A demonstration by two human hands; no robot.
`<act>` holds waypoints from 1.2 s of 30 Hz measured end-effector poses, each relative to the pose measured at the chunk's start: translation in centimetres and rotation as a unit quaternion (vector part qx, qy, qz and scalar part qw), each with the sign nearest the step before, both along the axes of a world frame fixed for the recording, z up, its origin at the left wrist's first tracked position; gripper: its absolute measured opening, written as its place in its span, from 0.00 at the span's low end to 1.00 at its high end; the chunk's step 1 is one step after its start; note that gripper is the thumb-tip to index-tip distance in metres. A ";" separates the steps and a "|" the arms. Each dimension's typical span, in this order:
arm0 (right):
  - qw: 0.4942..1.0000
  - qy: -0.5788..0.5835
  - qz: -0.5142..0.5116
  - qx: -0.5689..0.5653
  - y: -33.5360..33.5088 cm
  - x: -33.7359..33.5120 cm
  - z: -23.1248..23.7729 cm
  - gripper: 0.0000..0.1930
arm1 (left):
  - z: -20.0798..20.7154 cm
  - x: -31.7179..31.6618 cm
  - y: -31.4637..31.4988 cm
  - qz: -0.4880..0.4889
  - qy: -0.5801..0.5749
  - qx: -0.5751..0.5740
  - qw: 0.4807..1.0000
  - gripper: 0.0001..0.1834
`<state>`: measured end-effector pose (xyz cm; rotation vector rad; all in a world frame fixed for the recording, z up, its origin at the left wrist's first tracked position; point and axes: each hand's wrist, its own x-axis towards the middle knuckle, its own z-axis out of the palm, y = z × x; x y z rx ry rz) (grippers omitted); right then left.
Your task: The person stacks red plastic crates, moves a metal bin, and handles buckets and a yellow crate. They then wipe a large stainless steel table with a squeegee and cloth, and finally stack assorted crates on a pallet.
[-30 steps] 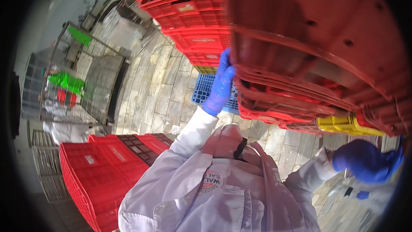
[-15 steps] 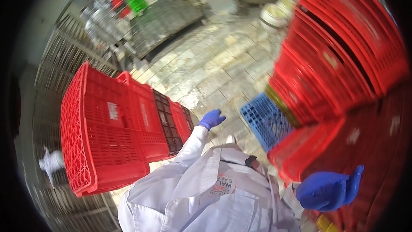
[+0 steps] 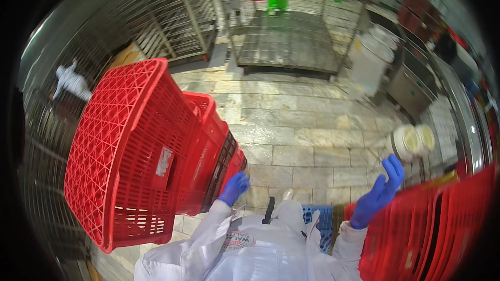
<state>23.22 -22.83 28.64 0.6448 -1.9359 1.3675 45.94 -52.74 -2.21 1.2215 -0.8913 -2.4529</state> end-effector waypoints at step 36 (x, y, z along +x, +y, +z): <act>0.368 0.244 0.890 0.113 -69.9 -1.5 -15.0 0.16 | 15.9 -21.8 -18.6 0.752 -0.491 -0.249 0.362 0.30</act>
